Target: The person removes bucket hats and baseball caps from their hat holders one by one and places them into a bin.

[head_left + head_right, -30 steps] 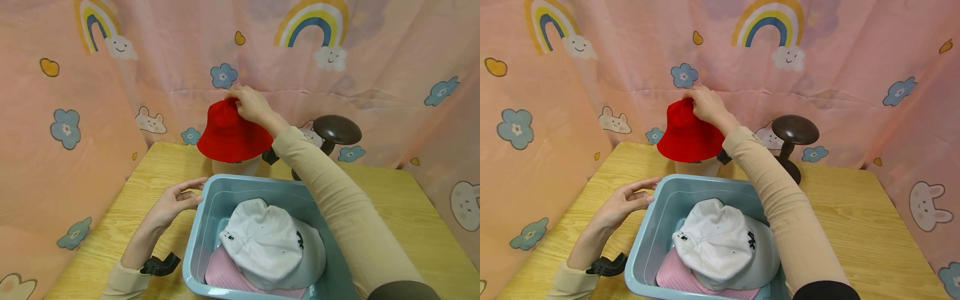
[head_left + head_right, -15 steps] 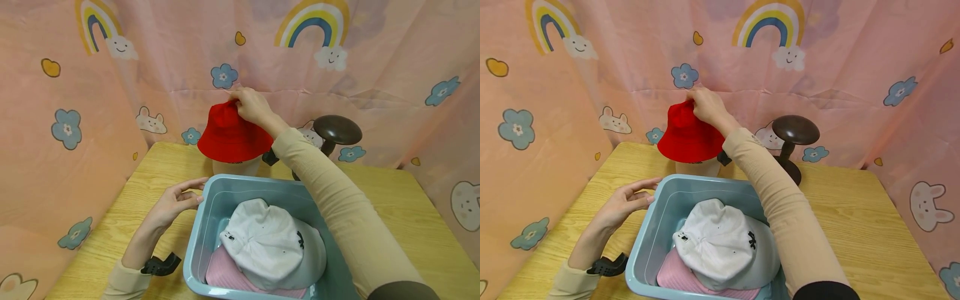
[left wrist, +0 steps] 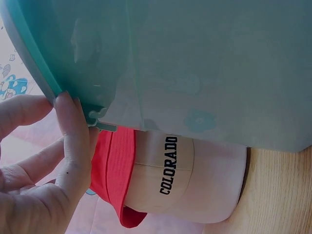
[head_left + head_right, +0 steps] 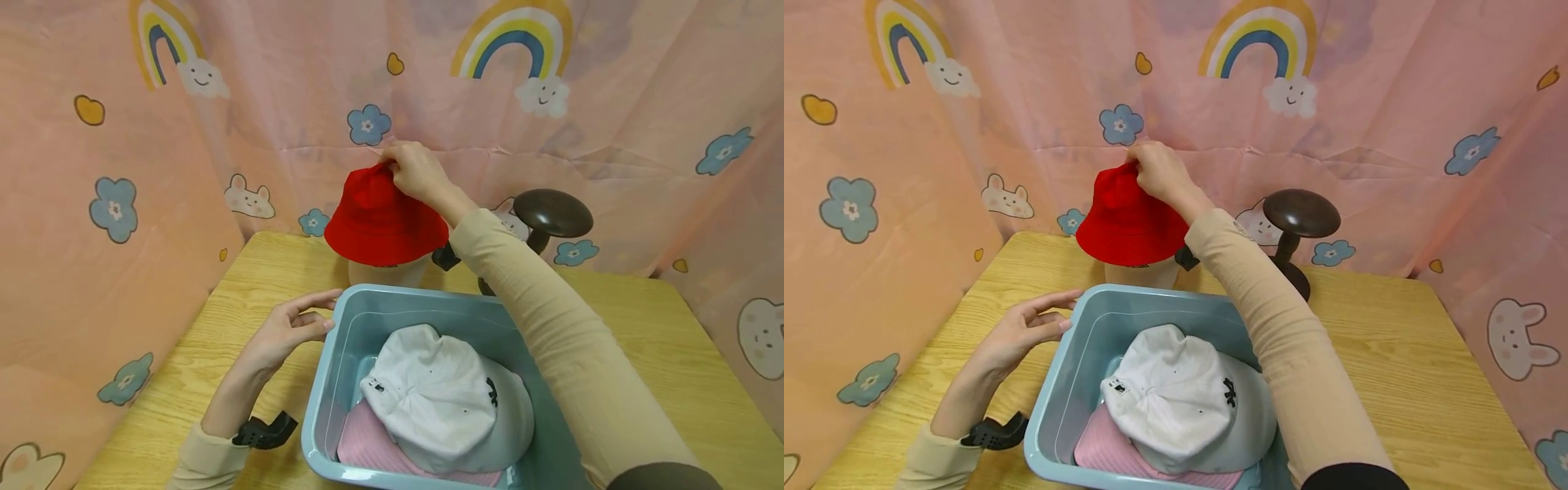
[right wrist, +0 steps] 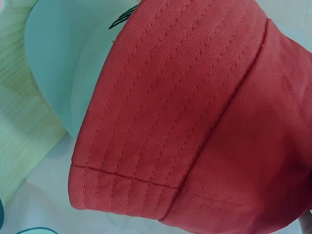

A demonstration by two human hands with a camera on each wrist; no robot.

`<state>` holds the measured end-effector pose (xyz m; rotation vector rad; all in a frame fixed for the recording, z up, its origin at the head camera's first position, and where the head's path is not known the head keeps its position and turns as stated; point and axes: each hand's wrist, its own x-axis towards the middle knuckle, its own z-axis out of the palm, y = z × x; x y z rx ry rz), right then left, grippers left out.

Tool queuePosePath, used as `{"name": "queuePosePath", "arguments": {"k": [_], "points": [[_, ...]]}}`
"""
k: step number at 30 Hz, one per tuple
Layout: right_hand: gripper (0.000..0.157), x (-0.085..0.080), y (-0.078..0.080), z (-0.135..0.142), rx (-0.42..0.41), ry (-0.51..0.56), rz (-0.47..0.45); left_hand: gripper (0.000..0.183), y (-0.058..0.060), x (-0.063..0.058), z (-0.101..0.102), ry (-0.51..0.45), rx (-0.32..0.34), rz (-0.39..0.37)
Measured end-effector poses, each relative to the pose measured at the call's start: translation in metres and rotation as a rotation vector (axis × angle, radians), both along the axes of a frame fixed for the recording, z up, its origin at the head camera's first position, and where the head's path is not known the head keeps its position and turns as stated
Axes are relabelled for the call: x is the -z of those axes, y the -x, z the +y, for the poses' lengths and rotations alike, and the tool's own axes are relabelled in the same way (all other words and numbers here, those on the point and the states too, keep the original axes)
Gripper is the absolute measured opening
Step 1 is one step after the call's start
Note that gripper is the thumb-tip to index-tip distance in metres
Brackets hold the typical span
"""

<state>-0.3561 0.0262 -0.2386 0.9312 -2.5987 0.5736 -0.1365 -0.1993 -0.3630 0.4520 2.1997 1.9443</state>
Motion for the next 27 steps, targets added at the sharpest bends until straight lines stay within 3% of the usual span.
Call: {"name": "queuePosePath", "arguments": {"k": [27], "points": [[0.026,-0.006,-0.021,0.022,0.021,0.106,0.003,0.051,0.002,0.001,0.000,-0.001,0.004,-0.001]]}}
